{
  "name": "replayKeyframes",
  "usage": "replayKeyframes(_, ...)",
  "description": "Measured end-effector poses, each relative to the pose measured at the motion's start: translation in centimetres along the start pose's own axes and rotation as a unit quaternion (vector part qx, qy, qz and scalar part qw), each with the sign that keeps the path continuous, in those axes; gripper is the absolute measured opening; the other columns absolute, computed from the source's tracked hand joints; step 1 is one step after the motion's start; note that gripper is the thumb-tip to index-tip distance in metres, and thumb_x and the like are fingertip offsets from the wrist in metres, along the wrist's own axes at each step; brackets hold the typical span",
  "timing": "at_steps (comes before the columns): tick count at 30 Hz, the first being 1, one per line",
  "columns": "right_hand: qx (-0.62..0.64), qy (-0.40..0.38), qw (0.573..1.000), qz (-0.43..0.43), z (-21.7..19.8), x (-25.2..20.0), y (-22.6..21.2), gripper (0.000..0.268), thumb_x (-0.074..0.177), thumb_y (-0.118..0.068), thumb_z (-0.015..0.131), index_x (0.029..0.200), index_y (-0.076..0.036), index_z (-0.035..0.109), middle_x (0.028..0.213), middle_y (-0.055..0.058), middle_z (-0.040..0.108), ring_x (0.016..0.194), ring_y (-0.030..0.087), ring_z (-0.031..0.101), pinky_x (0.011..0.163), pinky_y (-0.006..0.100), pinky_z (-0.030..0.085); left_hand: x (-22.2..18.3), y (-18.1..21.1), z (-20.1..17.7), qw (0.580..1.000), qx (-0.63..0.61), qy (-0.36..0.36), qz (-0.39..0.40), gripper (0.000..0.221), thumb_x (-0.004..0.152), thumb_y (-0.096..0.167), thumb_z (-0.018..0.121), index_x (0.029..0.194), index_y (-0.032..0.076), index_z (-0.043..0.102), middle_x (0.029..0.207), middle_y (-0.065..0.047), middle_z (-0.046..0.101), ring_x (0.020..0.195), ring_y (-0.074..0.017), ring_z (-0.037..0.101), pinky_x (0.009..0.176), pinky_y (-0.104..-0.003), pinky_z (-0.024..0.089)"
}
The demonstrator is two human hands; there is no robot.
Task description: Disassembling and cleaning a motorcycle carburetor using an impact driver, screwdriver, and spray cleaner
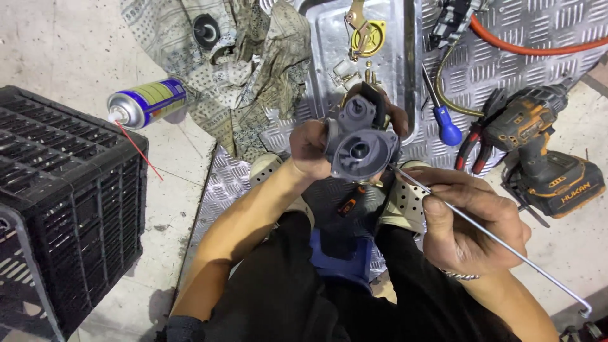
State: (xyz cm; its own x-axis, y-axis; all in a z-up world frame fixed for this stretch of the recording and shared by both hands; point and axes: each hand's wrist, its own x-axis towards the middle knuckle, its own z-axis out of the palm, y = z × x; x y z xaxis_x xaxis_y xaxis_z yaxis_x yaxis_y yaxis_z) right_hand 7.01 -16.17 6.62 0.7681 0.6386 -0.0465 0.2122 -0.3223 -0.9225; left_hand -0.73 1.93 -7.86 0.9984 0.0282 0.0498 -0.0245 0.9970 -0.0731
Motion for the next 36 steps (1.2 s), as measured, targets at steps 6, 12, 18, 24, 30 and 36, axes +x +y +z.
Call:
replayKeyframes(6,-0.018,-0.009,1.000,-0.013,0.1,0.4,-0.2,0.018,0.092,0.001,0.062,0.092,0.015,0.051,0.099,0.036,0.068,0.091,0.040,0.075,0.073,0.034,0.059,0.9,0.8,1.3,0.987,0.149,-0.056,-0.023,0.072,0.072,0.021,0.057,0.144,0.012,0.057,0.136,-0.017,0.060,0.131,-0.0249,0.056,0.111,-0.041,0.050)
replayKeyframes(12,-0.131,0.066,0.980,-0.131,0.5,1.7,5.5,0.021,0.091,0.027,0.057,0.109,0.018,0.057,0.102,0.033,0.071,0.083,0.037,0.070,0.078,0.042,0.057,-4.9,1.5,-5.9,0.881,0.443,-0.025,0.164,0.036,0.086,0.009,0.080,0.079,0.013,0.045,0.162,-0.018,0.040,0.124,-0.0231,0.063,0.098,-0.041,0.059)
replayKeyframes(18,-0.353,0.049,0.925,-0.130,1.0,1.3,17.7,0.017,0.112,-0.003,0.057,0.119,0.003,0.071,0.104,0.022,0.069,0.097,0.041,0.065,0.082,0.050,0.051,-1.2,2.0,3.6,0.904,-0.015,0.423,0.069,0.012,0.073,0.019,0.064,0.077,0.008,0.066,0.076,-0.010,0.072,0.075,-0.0305,0.072,0.071,-0.047,0.056)
replayKeyframes(24,-0.553,-0.050,0.827,-0.092,-0.1,-0.8,24.5,0.030,0.111,-0.010,0.054,0.139,-0.011,0.064,0.132,0.011,0.063,0.132,0.027,0.049,0.107,0.041,0.037,-4.6,1.9,4.4,0.943,0.077,0.321,0.042,0.038,0.078,0.029,0.065,0.104,0.003,0.073,0.097,-0.021,0.076,0.091,-0.0387,0.074,0.082,-0.050,0.059)
replayKeyframes(30,-0.538,-0.104,0.836,-0.021,-1.7,0.1,18.0,0.083,0.073,0.011,0.060,0.155,0.002,0.047,0.150,0.037,0.047,0.135,0.051,0.043,0.109,0.058,0.032,-10.1,2.6,1.2,0.963,0.121,0.226,0.084,0.055,0.098,0.020,0.054,0.142,-0.010,0.041,0.127,-0.031,0.063,0.109,-0.0507,0.068,0.100,-0.046,0.056)
replayKeyframes(36,-0.504,-0.239,0.818,-0.143,-4.7,2.9,4.3,0.050,0.097,-0.020,0.071,0.144,-0.004,0.065,0.114,0.017,0.073,0.090,0.033,0.071,0.081,0.043,0.059,-15.9,3.3,1.9,0.902,0.242,0.327,0.143,0.026,0.097,0.022,0.063,0.115,0.003,0.064,0.103,-0.013,0.073,0.089,-0.0251,0.074,0.071,-0.028,0.055)
